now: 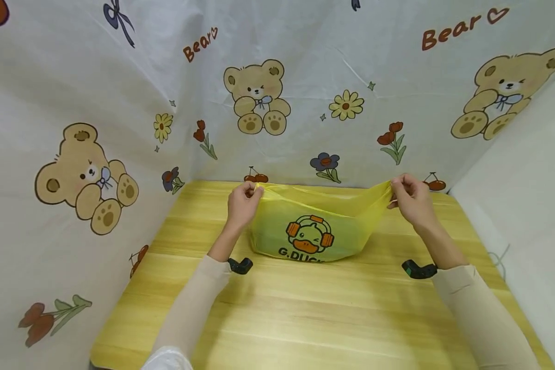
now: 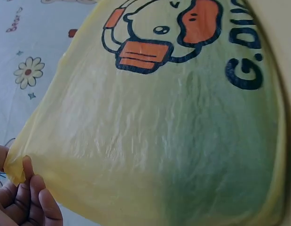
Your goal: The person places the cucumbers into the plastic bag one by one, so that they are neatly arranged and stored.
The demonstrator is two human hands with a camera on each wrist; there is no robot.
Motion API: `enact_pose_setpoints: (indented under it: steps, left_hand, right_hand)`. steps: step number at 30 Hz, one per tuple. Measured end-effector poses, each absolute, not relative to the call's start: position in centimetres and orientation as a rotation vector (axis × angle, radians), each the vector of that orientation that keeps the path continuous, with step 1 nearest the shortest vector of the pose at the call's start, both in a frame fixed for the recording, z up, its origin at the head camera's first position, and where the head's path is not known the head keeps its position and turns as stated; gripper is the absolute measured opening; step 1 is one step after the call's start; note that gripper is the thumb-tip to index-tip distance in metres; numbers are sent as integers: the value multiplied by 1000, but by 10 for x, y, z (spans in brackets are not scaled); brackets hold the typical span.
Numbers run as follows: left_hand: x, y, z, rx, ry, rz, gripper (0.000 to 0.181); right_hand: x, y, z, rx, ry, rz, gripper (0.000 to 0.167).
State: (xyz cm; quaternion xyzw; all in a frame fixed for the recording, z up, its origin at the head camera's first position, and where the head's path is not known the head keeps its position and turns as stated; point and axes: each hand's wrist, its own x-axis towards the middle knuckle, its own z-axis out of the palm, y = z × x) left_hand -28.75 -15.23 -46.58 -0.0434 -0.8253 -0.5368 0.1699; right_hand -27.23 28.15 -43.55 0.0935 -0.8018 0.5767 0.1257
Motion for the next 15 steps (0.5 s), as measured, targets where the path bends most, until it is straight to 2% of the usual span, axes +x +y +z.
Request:
enact_pose_setpoints:
  steps: [6, 15]
  left_hand:
    - [-322, -129, -457, -117, -2351, -1581, 24]
    - [-338, -99, -444, -154, -2336, -1675, 21]
  right_hand:
    - [-285, 300, -426, 124, -2385, 1617, 37]
    - [-299, 326, -411, -25, -2391, 1613, 40]
